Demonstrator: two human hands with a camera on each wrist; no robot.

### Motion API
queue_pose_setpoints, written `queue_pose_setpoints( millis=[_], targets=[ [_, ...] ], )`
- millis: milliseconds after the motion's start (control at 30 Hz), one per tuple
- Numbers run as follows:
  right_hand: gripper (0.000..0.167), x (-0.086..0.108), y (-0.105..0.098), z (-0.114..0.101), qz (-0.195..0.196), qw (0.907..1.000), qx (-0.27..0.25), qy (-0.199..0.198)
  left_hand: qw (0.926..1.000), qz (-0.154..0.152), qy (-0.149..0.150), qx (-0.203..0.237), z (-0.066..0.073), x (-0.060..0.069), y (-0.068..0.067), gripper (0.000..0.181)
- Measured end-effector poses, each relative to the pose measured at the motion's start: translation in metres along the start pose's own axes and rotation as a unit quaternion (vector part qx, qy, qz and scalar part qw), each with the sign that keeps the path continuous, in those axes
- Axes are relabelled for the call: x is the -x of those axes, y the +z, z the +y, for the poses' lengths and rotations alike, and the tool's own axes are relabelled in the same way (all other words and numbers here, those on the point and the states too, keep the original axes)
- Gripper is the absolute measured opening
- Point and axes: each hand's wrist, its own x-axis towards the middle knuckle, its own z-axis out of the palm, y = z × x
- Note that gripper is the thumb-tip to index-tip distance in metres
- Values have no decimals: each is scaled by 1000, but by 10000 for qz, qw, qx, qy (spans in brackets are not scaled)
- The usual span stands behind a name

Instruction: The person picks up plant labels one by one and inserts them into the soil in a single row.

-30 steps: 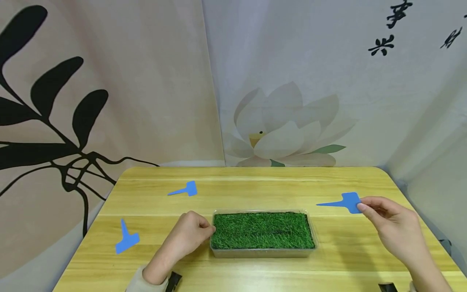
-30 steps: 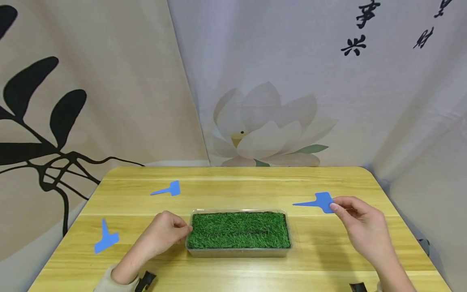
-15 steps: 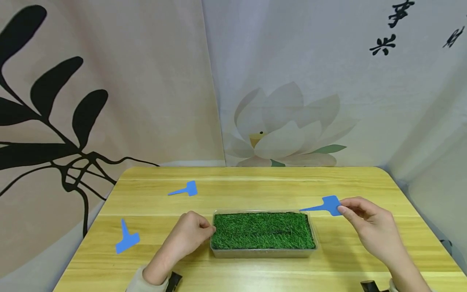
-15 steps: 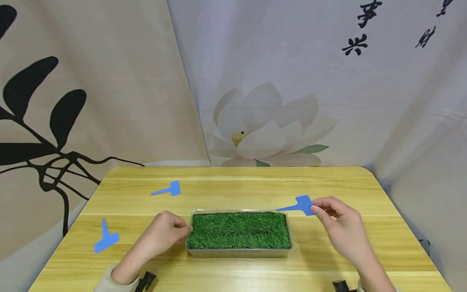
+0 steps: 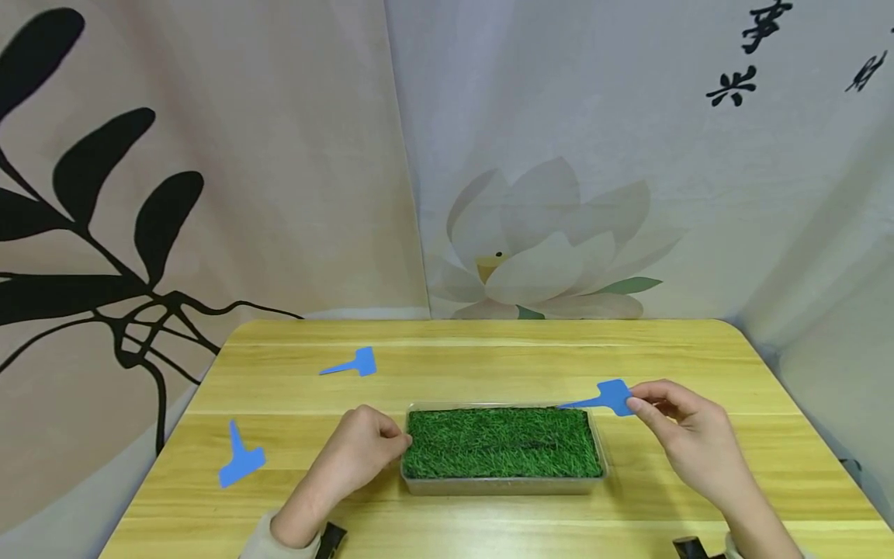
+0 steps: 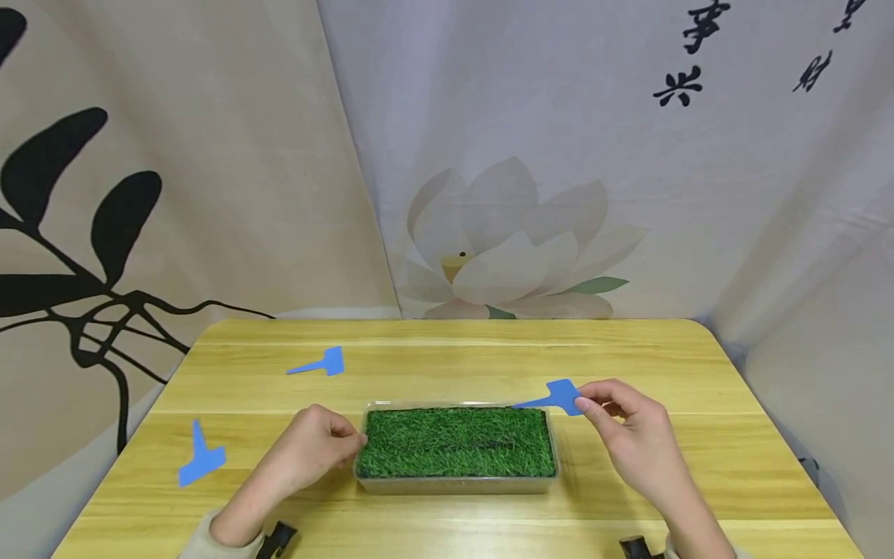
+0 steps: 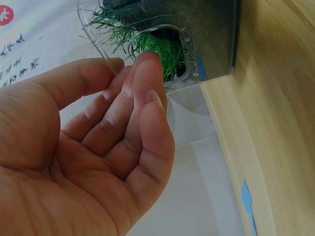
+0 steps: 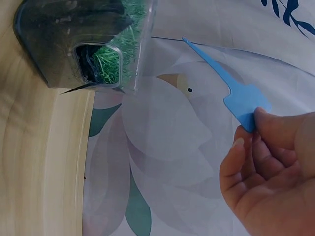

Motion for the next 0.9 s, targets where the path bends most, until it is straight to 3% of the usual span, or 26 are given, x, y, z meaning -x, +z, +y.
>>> queue_pose_setpoints(
  millis=[500,900],
  targets=[
    [32,2,13,4,-62,9979,-55,-635,10000,-23,23,39,-1,0,0,53],
    [32,4,22,3,-324,9952,95,-919,10000,-24,21,25,-1,-1,0,51]
  ],
)
